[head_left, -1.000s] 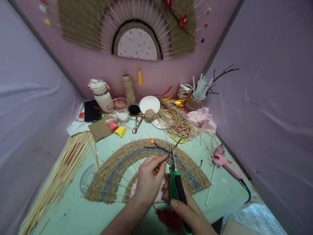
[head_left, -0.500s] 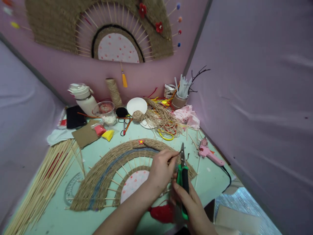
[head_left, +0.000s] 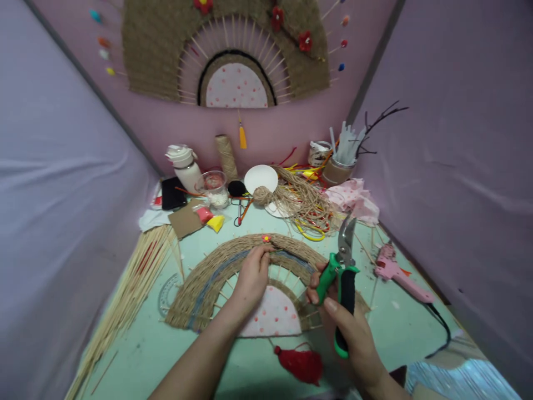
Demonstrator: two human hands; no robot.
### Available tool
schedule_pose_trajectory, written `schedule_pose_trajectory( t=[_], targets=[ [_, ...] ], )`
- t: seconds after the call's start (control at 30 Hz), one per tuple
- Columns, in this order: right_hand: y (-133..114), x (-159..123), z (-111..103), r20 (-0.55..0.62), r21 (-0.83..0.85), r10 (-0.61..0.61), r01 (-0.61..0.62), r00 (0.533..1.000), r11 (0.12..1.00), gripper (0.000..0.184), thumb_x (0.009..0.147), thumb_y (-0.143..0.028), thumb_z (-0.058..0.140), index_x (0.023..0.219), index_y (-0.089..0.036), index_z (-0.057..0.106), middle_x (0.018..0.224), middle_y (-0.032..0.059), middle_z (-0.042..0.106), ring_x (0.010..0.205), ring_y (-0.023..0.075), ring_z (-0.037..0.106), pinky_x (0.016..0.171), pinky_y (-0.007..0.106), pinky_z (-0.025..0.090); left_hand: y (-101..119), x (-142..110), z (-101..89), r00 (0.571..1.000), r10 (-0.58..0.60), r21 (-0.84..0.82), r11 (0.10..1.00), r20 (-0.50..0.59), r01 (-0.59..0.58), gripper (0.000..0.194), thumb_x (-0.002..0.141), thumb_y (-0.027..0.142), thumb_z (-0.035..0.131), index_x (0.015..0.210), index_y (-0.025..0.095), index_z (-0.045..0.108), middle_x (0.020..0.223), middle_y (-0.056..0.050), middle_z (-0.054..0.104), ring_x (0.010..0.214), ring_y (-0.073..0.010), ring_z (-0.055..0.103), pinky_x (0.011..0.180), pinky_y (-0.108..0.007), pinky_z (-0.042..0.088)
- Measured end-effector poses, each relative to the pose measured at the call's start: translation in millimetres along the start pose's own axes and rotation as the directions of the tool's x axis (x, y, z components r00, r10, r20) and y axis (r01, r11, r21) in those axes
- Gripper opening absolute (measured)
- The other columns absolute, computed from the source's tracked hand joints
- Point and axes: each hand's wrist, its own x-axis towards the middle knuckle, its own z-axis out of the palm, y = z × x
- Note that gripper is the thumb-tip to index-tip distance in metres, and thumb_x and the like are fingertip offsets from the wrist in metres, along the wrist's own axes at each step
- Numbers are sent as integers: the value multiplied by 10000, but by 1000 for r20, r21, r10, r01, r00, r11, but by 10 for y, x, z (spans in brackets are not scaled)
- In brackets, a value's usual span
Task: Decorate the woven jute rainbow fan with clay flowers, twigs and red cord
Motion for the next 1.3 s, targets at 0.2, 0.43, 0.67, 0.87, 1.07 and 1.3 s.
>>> schedule_pose_trajectory(
  t=[0.2, 0.43, 0.67, 0.87, 1.07, 1.3],
  targets=[
    [-53, 334, 281, 136, 158, -32, 10, 990, 987, 517, 824, -451, 667, 1284, -275, 509, 1053, 45, 593, 914, 219, 567, 884, 424, 479, -222, 28, -275, 998, 58, 272, 961, -26, -49, 178, 899, 206, 520, 848, 205, 691, 876, -63, 656, 865, -235, 579, 806, -357, 448],
    [11, 613, 355, 145, 171, -143, 118, 979, 978, 459, 864, -390, 627, 1297, -298, 505, 1025, 39, 584, 894, 206, 540, 894, 418, 448, -252, 68, -261, 993, 114, 660, 748, -16, -76, 138, 899, 209, 600, 878, 215, 737, 871, -64, 612, 961, -262, 531, 821, -408, 403],
    [125, 675, 229, 102, 134, -90, 76, 991, 988, 462, 858, -397, 615, 1299, -298, 517, 1002, 43, 599, 913, 226, 565, 925, 445, 439, -262, 98, -244, 995, 104, 684, 724, 10, -83, 111, 910, 226, 608, 891, 222, 717, 878, -46, 661, 951, -240, 558, 819, -402, 372],
    [125, 659, 221, 135, 165, -61, 39, 989, 985, 458, 854, -418, 620, 1291, -321, 522, 1030, 46, 588, 940, 238, 567, 936, 465, 428, -295, 108, -210, 994, 103, 701, 707, 22, -89, 112, 919, 236, 596, 888, 225, 704, 906, -46, 678, 949, -241, 551, 832, -416, 368],
    [115, 642, 225, 148, 139, -46, 26, 988, 990, 450, 850, -414, 623, 1281, -326, 531, 1062, 51, 571, 923, 233, 561, 914, 467, 446, -296, 101, -221, 993, 114, 711, 696, 21, -95, 108, 924, 239, 589, 886, 218, 688, 916, -44, 676, 957, -242, 551, 833, -412, 362],
    [137, 625, 214, 159, 152, -69, 44, 985, 987, 447, 861, -417, 606, 1289, -321, 522, 1064, 50, 561, 935, 228, 548, 943, 465, 427, -293, 92, -220, 991, 134, 699, 707, 17, -107, 78, 914, 229, 601, 892, 214, 675, 909, -41, 664, 959, -239, 551, 833, -402, 363]
  ],
)
